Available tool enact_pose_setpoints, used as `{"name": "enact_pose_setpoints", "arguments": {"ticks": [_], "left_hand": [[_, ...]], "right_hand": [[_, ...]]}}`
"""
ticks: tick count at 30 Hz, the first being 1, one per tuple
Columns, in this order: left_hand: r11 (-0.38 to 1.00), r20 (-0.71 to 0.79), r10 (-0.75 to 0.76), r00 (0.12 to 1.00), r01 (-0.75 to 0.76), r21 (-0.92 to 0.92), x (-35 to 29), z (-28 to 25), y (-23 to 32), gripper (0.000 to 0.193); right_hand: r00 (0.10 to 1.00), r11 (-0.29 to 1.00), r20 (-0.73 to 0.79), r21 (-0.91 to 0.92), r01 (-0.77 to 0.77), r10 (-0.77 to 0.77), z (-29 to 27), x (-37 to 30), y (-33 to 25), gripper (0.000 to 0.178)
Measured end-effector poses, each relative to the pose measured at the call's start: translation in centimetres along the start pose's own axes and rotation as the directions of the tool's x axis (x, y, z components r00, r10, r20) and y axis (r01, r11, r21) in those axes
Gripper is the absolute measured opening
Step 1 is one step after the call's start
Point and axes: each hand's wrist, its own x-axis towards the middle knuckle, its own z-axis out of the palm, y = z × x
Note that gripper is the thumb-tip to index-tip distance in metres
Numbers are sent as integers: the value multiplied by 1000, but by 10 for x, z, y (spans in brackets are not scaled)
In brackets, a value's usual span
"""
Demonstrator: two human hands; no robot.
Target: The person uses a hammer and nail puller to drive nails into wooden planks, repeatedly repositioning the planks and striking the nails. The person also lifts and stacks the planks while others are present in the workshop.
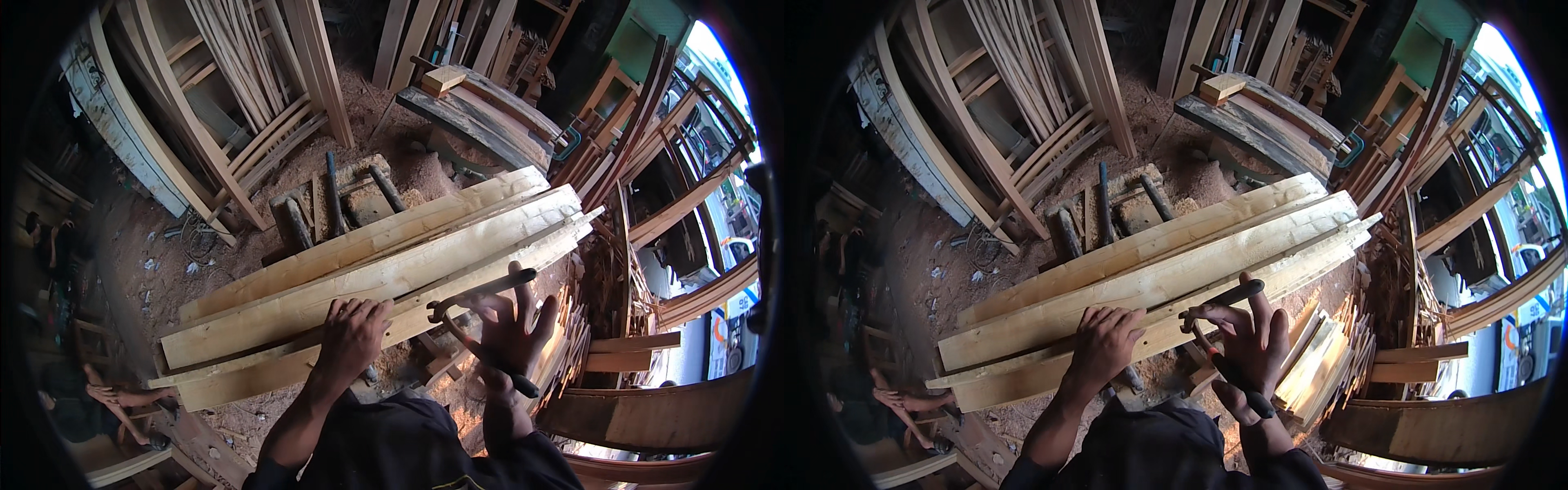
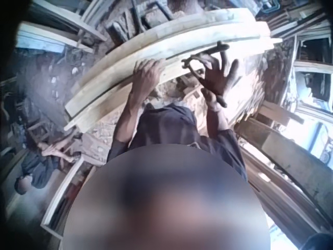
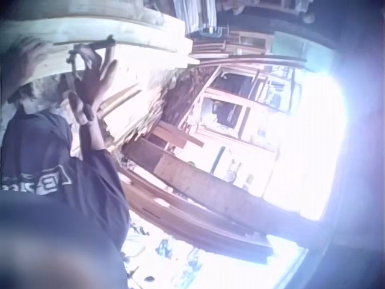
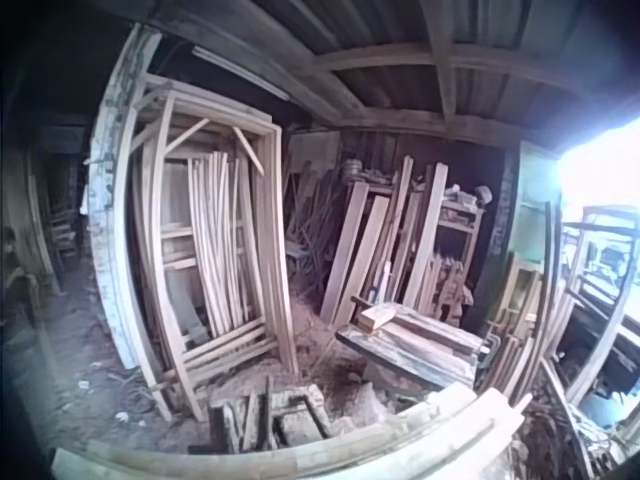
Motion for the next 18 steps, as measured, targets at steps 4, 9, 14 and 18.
{"name": "enact_pose_setpoints", "arguments": {"ticks": [4, 9, 14, 18], "left_hand": [[1000, 11, 3, 1000, -3, -22, 2, 6, 3, 30], [999, -19, 17, 1000, -18, -41, -2, 10, -3, 31], [998, -42, 25, 999, -28, -54, -1, 12, -8, 35], [996, -40, 42, 998, -45, -73, 0, 10, -10, 31]], "right_hand": [[996, 999, 92, 54, -1, -4, 0, 12, 6, 85], [967, 954, 56, 161, -254, 248, 8, 6, 12, 87], [953, 948, 42, 98, -303, 300, 15, 4, 13, 88], [983, 998, 183, -70, -4, 17, 17, 11, 18, 83]]}}
